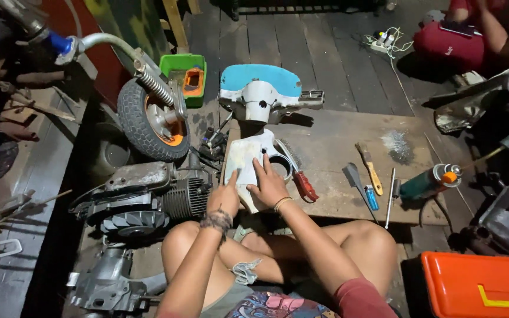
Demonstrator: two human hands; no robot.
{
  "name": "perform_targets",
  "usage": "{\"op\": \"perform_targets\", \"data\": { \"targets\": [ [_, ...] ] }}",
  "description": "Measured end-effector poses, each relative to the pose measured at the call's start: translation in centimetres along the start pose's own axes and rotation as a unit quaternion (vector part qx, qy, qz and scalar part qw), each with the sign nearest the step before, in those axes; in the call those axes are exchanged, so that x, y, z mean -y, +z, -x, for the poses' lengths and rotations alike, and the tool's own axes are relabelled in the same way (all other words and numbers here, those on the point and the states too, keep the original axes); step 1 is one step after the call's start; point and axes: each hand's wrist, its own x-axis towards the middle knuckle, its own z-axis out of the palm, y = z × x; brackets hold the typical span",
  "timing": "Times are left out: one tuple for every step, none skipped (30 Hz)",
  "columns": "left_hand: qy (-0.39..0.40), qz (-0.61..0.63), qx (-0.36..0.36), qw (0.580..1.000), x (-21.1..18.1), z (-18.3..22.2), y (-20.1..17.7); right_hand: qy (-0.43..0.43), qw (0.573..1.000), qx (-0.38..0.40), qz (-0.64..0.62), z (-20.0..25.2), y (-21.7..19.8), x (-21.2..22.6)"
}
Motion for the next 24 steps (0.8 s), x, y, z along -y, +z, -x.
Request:
{"op": "perform_targets", "data": {
  "targets": [
    [0.000, -0.001, -0.001, 1.000, 0.0, 0.3, 0.1, -0.001, 1.000, -0.001, -0.001, -0.1, 0.0, 0.0],
    [0.005, -0.013, 0.000, 1.000, 0.1, 0.7, 0.2, 0.002, 1.000, 0.000, 0.000, -0.2, 0.1, -0.1],
    [0.008, -0.023, 0.003, 1.000, 0.3, 1.2, 0.4, 0.004, 1.000, 0.003, 0.002, 0.0, 0.3, -0.1],
    [0.007, -0.024, 0.003, 1.000, 0.3, 0.1, 0.3, 0.004, 1.000, 0.004, 0.001, -0.4, 0.1, -0.1],
    [0.008, 0.004, -0.003, 1.000, 0.6, -0.6, 0.6, 0.003, 1.000, 0.000, -0.001, -0.3, 0.2, -0.1],
    [0.009, 0.031, -0.008, 0.999, 0.8, -1.3, 0.9, 0.002, 1.000, -0.004, -0.003, -0.2, 0.3, -0.1],
    [0.007, 0.032, -0.006, 0.999, 0.6, -2.1, 0.6, 0.003, 1.000, 0.000, -0.003, -0.4, 0.6, -0.3],
    [0.012, 0.019, -0.018, 1.000, 0.4, -2.8, 0.3, 0.000, 1.000, -0.003, 0.002, -0.6, 0.8, -0.5],
    [0.019, 0.006, -0.028, 0.999, 0.1, -3.6, 0.1, 0.000, 1.000, -0.007, 0.006, -0.6, 1.0, -0.8],
    [0.019, 0.005, -0.025, 0.999, 0.3, -3.7, 0.3, 0.003, 1.000, -0.006, 0.005, -0.3, 1.3, -0.7],
    [0.020, -0.008, -0.033, 0.999, 0.2, -4.3, 0.3, -0.001, 1.000, -0.010, 0.004, -0.4, 1.2, -0.8],
    [0.022, -0.021, -0.040, 0.999, 0.1, -4.8, 0.2, -0.004, 1.000, -0.014, 0.002, -0.5, 1.0, -0.8],
    [0.023, -0.022, -0.041, 0.999, -0.1, -3.9, 0.1, -0.004, 1.000, -0.015, 0.002, -0.4, 1.0, -0.8],
    [0.013, 0.005, -0.025, 1.000, -0.3, -3.0, 0.0, -0.005, 1.000, -0.014, 0.000, -0.3, 1.0, -0.8],
    [0.002, 0.031, -0.011, 0.999, -0.5, -2.3, -0.4, -0.007, 1.000, -0.015, -0.002, -0.6, 0.8, -0.7],
    [0.003, 0.031, -0.015, 0.999, -1.0, -0.9, -0.8, -0.010, 1.000, -0.017, -0.002, -0.5, 0.5, -0.6],
    [0.004, 0.015, -0.013, 1.000, -1.4, 0.6, -1.0, -0.006, 1.000, -0.010, -0.004, -0.4, 0.3, -0.4],
    [0.005, 0.000, -0.010, 1.000, -1.9, 2.1, -1.2, -0.002, 1.000, -0.002, -0.006, -0.2, 0.2, -0.2],
    [0.004, 0.000, -0.012, 1.000, -1.7, 2.0, -1.1, -0.004, 1.000, -0.003, -0.006, -0.4, 0.1, -0.1],
    [0.009, -0.017, -0.006, 1.000, -1.4, 1.8, -0.9, -0.003, 1.000, -0.003, -0.003, -0.5, 0.0, -0.1],
    [0.015, -0.033, 0.004, 0.999, -1.2, 1.9, -0.6, 0.000, 1.000, 0.000, 0.000, -0.2, 0.1, -0.1],
    [0.013, -0.033, 0.006, 0.999, -0.6, 0.4, -0.4, 0.001, 1.000, 0.002, -0.001, -0.3, 0.0, 0.0],
    [0.007, -0.005, -0.006, 1.000, 0.0, -0.9, 0.0, 0.000, 1.000, -0.004, -0.001, -0.2, 0.0, 0.1],
    [0.001, 0.024, -0.018, 1.000, 0.6, -2.2, 0.4, -0.001, 1.000, -0.010, 0.000, 0.0, 0.0, 0.2]
  ]
}}
